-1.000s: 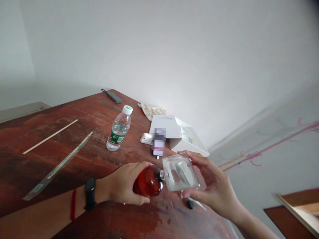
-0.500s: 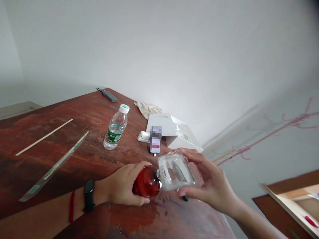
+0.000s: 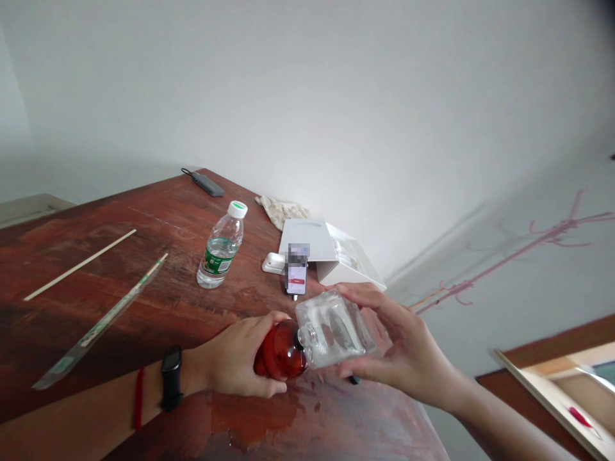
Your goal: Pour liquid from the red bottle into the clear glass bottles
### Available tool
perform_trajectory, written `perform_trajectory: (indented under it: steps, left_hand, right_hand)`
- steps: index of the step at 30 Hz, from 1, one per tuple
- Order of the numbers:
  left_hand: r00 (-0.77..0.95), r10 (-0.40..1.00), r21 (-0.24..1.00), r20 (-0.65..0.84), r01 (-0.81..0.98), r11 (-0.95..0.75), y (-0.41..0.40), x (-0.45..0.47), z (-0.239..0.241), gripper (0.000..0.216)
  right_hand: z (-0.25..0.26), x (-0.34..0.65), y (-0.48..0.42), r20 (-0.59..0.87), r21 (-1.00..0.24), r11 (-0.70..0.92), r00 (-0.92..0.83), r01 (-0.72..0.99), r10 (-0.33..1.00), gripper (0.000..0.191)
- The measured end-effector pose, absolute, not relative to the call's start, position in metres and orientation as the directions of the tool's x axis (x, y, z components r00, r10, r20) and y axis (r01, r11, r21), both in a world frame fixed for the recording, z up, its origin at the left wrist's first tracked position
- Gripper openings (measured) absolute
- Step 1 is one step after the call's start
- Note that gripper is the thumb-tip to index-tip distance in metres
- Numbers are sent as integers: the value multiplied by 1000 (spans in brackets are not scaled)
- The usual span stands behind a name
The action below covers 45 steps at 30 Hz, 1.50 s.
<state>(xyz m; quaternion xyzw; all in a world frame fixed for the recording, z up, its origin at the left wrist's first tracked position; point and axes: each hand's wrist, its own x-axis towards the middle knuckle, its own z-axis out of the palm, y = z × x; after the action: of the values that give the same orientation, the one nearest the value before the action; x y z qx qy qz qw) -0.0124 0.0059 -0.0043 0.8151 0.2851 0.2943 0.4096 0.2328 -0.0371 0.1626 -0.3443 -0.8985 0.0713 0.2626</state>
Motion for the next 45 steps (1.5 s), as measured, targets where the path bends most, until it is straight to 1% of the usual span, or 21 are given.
perform_trajectory:
  steps: [7, 11, 16, 22, 26, 31, 37, 45]
  left_hand:
    - [675, 702, 856, 228, 205, -475, 6, -13, -1, 83]
    - [687, 690, 866, 229, 180, -467, 7, -13, -3, 82]
    - [693, 676, 883, 249, 125, -453, 7, -12, -5, 83]
    - [684, 677, 876, 272, 116, -468, 7, -12, -7, 81]
    - [689, 666, 875, 286, 95, -475, 8, -12, -7, 77]
    - [695, 656, 881, 294, 70, -469, 8, -12, -5, 79]
    - [691, 668, 874, 277, 108, -474, 6, -12, -4, 77]
    - [679, 677, 884, 284, 88, -458, 6, -11, -10, 84]
  right_hand:
    - [166, 229, -37, 400, -281, 749, -636, 600, 660, 80]
    - [167, 226, -37, 374, -289, 740, -640, 608, 672, 80]
    - [171, 224, -36, 340, -302, 733, -650, 609, 680, 81]
    - [175, 220, -36, 345, -284, 751, -668, 596, 660, 81]
    - [177, 218, -36, 332, -278, 753, -676, 596, 658, 82]
    - [178, 217, -36, 318, -276, 753, -683, 597, 658, 82]
    - [180, 214, -36, 316, -268, 753, -683, 602, 658, 81]
    - [182, 214, -36, 299, -259, 757, -695, 600, 654, 81]
